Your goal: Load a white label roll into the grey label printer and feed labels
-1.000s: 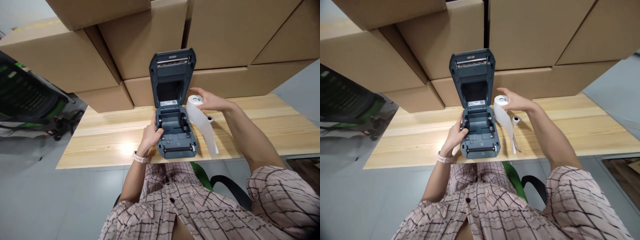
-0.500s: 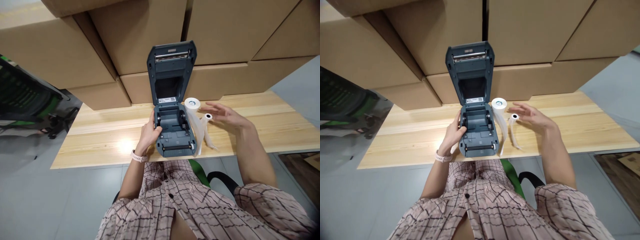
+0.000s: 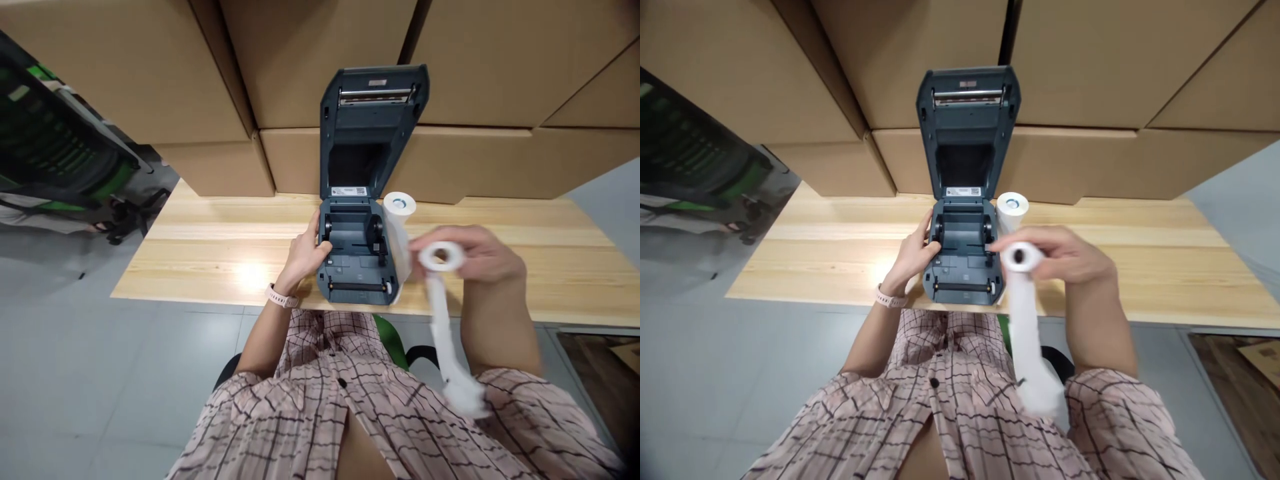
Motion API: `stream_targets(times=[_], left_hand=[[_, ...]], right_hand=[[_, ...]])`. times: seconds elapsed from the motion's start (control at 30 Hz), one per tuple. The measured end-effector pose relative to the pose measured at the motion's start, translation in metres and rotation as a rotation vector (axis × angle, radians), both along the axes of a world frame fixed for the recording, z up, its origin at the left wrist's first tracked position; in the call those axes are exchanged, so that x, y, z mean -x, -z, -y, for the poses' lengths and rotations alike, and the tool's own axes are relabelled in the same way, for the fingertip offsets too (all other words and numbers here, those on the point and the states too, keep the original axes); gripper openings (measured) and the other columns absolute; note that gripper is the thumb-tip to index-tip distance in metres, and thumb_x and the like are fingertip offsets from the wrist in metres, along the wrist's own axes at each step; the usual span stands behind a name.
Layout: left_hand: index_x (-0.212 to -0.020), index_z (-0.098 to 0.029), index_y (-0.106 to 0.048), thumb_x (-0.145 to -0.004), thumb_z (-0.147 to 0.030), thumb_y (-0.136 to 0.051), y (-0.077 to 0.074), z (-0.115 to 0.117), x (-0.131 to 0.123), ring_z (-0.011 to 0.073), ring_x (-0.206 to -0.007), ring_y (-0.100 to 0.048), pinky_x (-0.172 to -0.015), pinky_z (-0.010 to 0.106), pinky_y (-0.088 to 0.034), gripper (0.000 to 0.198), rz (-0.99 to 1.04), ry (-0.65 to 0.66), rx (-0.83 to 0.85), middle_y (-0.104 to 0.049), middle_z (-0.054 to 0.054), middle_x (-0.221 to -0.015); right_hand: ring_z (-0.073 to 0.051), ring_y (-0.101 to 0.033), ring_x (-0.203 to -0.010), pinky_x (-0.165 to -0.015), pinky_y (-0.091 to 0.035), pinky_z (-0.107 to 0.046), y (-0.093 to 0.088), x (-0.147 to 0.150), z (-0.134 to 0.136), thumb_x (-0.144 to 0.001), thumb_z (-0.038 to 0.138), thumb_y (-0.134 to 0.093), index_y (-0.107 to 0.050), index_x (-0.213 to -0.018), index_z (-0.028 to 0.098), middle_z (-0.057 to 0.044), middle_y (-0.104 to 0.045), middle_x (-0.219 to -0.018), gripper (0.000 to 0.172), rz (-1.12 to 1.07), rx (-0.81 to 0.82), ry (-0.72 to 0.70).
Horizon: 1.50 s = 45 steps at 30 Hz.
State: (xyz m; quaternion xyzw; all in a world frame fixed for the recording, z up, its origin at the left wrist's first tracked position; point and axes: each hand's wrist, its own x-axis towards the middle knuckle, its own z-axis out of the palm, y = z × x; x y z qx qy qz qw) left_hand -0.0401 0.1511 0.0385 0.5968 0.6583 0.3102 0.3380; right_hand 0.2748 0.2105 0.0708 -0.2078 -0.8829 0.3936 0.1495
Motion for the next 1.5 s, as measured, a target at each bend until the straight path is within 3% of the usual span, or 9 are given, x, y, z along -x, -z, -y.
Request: stream_targets(times=[0.1,0.2,0.37,0.53,0.67,0.87,1.0,1.2,1.5], left_hand=[[-0.171,-0.026,-0.027,-0.081,-0.027,-0.052,0.001,0.000,0.000,0.0295,-0.107,-0.073,-0.099,0.045,-0.053,0.093,-0.008,-0.007,0.008,-0.075,0.010,-0.136],[-0.171,-0.028,-0.028,-0.082,-0.028,-0.052,0.001,0.000,0.000,0.0273,-0.100,-0.073,-0.098,0.045,-0.053,0.092,-0.033,-0.007,0.015,-0.076,0.008,-0.134],[-0.172,-0.025,-0.025,-0.081,-0.028,-0.050,0.000,0.000,0.000,0.0264,-0.094,-0.072,-0.097,0.045,-0.052,0.094,-0.049,0.001,0.018,-0.078,0.009,-0.127],[-0.172,-0.029,-0.025,-0.082,-0.028,-0.052,0.000,0.001,0.000,0.0267,-0.096,-0.072,-0.097,0.044,-0.052,0.093,-0.045,-0.009,0.007,-0.079,0.008,-0.127],[-0.171,-0.030,-0.028,-0.083,-0.028,-0.052,0.001,0.001,0.000,0.0261,-0.096,-0.073,-0.098,0.043,-0.052,0.091,-0.024,-0.003,0.000,-0.079,0.007,-0.124],[-0.170,-0.029,-0.031,-0.083,-0.027,-0.054,0.004,0.002,0.002,0.0283,-0.099,-0.074,-0.099,0.046,-0.052,0.090,0.002,-0.015,0.001,-0.080,0.007,-0.117],[-0.170,-0.029,-0.028,-0.087,-0.026,-0.053,0.014,0.002,0.000,0.0272,-0.114,-0.072,-0.104,0.044,-0.053,0.086,0.145,0.015,-0.065,-0.072,0.008,-0.141],[-0.170,-0.026,-0.020,-0.091,-0.024,-0.055,0.022,-0.001,-0.006,0.0271,-0.154,-0.047,-0.118,0.041,-0.047,0.086,0.271,0.060,-0.094,-0.048,0.009,-0.169],[-0.170,-0.028,-0.018,-0.089,-0.030,-0.062,0.024,-0.005,-0.012,0.0298,-0.159,-0.039,-0.130,0.048,-0.035,0.093,0.473,0.074,-0.108,-0.036,0.011,-0.176]], right_hand=[[-0.030,-0.069,-0.110,-0.096,-0.056,-0.046,-0.020,0.060,0.012,-0.106,0.059,-0.045,-0.057,-0.153,0.031,-0.011,-0.073,-0.128,0.057,0.118,-0.153,0.018],[-0.034,-0.065,-0.115,-0.100,-0.054,-0.054,-0.009,0.097,0.012,-0.109,0.051,-0.036,-0.057,-0.154,0.024,-0.015,-0.071,-0.123,0.056,0.220,-0.308,0.044],[-0.035,-0.061,-0.128,-0.109,-0.052,-0.059,0.018,0.098,0.012,-0.111,0.049,-0.034,-0.045,-0.163,0.020,-0.018,-0.068,-0.137,0.061,0.247,-0.313,0.056],[-0.033,-0.035,-0.162,-0.130,-0.036,-0.058,0.021,0.087,0.025,-0.108,0.052,-0.048,-0.022,-0.173,0.023,-0.013,-0.033,-0.176,0.076,0.197,-0.266,0.063],[-0.032,-0.034,-0.162,-0.130,-0.036,-0.060,0.020,0.082,0.038,-0.107,0.053,-0.052,-0.031,-0.170,0.027,-0.012,-0.034,-0.176,0.072,0.153,-0.323,0.089],[-0.032,-0.069,-0.123,-0.101,-0.060,-0.055,0.014,0.082,0.074,-0.111,0.035,-0.046,-0.073,-0.126,0.022,-0.014,-0.073,-0.135,0.033,0.130,-0.502,0.204],[-0.034,-0.064,-0.135,-0.111,-0.054,-0.058,0.024,0.082,0.101,-0.109,0.047,-0.050,-0.063,-0.141,0.021,-0.016,-0.066,-0.149,0.043,0.111,-0.580,0.259],[-0.039,-0.046,-0.153,-0.129,-0.027,-0.071,0.038,0.082,0.121,-0.087,0.082,-0.059,-0.026,-0.169,0.033,-0.016,-0.045,-0.169,0.101,0.143,-0.559,0.257],[-0.030,-0.050,-0.153,-0.119,-0.051,-0.058,0.049,0.081,0.119,-0.107,0.031,-0.055,-0.020,-0.171,0.033,-0.011,-0.051,-0.166,0.073,0.083,-0.615,0.288]])
